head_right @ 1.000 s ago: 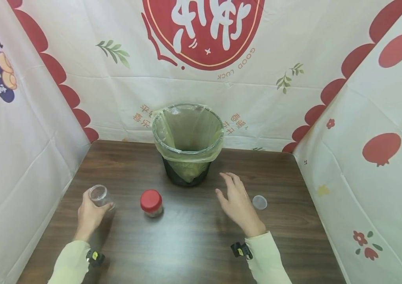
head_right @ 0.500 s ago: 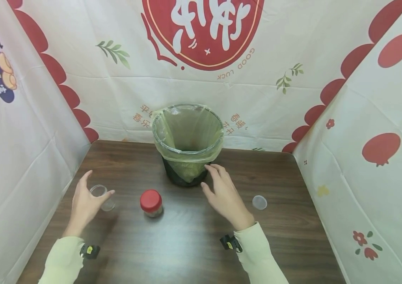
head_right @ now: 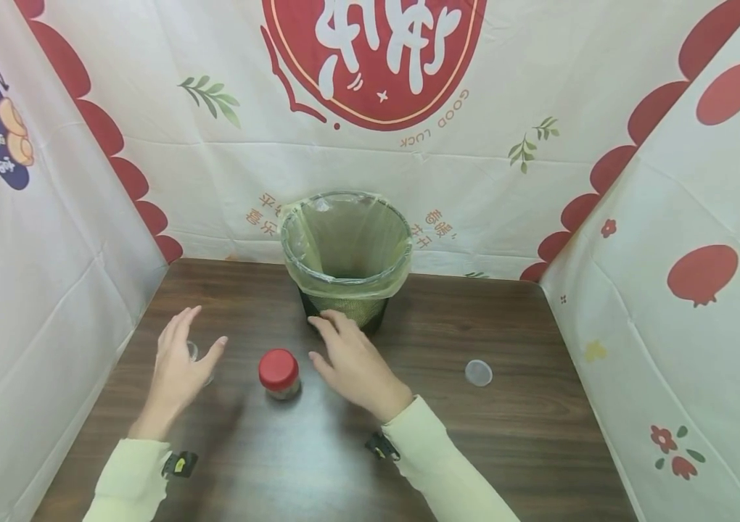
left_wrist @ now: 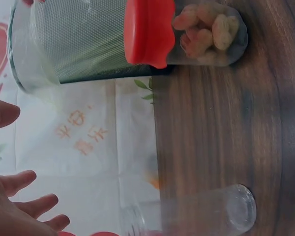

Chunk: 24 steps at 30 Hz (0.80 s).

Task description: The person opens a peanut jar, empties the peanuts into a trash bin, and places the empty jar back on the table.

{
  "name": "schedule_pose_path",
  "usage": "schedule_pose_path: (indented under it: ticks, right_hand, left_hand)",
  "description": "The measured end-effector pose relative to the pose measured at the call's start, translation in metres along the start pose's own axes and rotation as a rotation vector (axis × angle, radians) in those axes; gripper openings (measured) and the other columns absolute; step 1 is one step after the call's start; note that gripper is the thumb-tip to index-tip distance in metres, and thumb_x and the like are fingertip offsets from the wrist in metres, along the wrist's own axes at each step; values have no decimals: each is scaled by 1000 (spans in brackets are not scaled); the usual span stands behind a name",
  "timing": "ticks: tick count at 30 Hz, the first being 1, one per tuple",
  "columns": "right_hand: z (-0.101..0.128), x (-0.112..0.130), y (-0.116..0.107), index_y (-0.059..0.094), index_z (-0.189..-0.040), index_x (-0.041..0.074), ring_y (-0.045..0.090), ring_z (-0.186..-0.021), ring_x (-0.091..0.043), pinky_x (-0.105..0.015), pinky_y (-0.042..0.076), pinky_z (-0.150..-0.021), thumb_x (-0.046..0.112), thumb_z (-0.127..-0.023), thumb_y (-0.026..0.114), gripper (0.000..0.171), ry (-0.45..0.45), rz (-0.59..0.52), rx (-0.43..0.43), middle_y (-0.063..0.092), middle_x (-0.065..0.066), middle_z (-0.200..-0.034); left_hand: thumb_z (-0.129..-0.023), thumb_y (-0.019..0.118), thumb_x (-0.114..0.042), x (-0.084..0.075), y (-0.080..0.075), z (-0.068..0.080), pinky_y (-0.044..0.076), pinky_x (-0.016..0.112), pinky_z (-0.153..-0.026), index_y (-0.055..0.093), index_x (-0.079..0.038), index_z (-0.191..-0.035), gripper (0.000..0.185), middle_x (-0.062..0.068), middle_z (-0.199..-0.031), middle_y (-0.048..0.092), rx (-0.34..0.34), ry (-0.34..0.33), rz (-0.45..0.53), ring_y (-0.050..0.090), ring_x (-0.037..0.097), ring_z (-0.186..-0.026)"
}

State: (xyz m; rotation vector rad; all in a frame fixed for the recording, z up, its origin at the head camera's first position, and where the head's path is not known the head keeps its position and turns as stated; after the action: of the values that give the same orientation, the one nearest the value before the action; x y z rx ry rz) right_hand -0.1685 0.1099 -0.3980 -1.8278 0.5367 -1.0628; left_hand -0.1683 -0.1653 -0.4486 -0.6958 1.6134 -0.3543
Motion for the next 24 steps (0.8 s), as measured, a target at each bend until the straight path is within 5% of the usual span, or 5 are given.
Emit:
schedule_pose_path:
  ticks: [11, 24]
  right_hand:
    - [-33, 31, 62, 57, -154, 8, 61, -138, -35, -48, 53, -115, 27, -104, 72, 55, -103, 105, 172, 52, -18, -159]
    - [-43, 54, 118, 64, -149, 20, 68, -129, -29, -42, 62, -101, 33, -107, 64, 44, -273, 448, 317, 62, -11, -152]
  left_hand:
    - [-99, 72, -26, -11, 9, 3, 19, 79, -120, 43, -4, -161, 72, 26, -171, 34, -10, 45, -21, 22, 49, -161]
    - [-104, 66, -27, -10, 16, 4, 18, 74, -127, 41, -3, -162, 67, 25, -172, 33, 1, 61, 12, 21, 49, -162]
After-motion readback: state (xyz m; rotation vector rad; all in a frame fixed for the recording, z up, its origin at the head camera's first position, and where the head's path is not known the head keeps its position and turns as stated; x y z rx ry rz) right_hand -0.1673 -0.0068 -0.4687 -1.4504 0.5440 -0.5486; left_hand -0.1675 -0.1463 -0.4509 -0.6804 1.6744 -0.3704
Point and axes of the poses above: each hand's wrist, its own z-axis away from the middle knuckle, its own y-axis out of the palm, x = y × z, the point moved 8 cm from there along -z, towards the middle knuckle
